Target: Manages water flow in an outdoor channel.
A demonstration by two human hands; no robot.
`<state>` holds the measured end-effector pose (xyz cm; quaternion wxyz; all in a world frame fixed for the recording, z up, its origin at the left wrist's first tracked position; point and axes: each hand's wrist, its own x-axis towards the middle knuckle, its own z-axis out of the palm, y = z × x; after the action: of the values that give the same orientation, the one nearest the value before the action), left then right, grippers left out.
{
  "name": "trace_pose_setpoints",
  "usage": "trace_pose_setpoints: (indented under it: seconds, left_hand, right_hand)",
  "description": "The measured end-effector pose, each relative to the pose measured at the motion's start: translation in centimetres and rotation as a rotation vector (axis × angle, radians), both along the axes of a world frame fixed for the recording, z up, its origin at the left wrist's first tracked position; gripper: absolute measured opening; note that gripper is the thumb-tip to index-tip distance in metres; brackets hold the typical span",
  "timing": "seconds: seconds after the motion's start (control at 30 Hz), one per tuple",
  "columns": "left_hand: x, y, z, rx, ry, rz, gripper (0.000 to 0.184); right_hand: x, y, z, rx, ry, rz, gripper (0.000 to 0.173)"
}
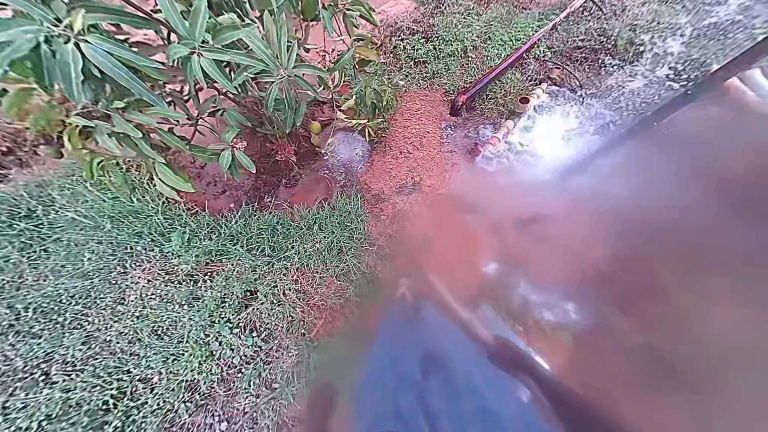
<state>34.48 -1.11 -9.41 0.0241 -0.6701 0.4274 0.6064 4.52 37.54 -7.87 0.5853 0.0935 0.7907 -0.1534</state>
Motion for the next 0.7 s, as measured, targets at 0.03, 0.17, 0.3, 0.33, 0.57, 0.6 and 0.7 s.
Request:
trace_pose_setpoints:
  seconds: [0.03,0.17,0.3,0.33,0.57,0.6,0.7]
  left_hand:
    - [-0.2,0.0,0.7,0.004,0.001,-0.016,0.046]
    - [-3.4,0.4,6.8,0.037,-0.049,-0.051,0.044]
    - [-4.7,0.5,8.6,0.080,-0.081,-0.094,0.042]
    - [-3.4,0.6,5.9,0.029,-0.076,-0.060,0.041]
    - [-3.9,1.4,3.1,0.037,-0.108,0.023,0.041]
    - [-4.5,1.6,3.7,0.047,-0.113,0.027,0.042]
    - [-6.1,1.9,5.9,0.045,-0.146,-0.006,0.039]
  right_hand:
    - [0.0,-0.2,0.1,0.026,-0.008,0.015,0.036]
    - [-0.2,0.4,-1.5,0.058,-0.031,0.037,0.035]
    - [0.2,0.4,-1.7,0.075,-0.028,0.009,0.035]
    - [0.4,0.5,-1.6,0.073,-0.028,0.003,0.035]
    - [1.4,0.5,-1.2,0.076,-0.053,-0.037,0.033]
    - [1.5,0.4,-1.1,0.081,-0.052,-0.029,0.033]
    - [1.9,0.1,-0.9,0.095,-0.066,0.042,0.038]
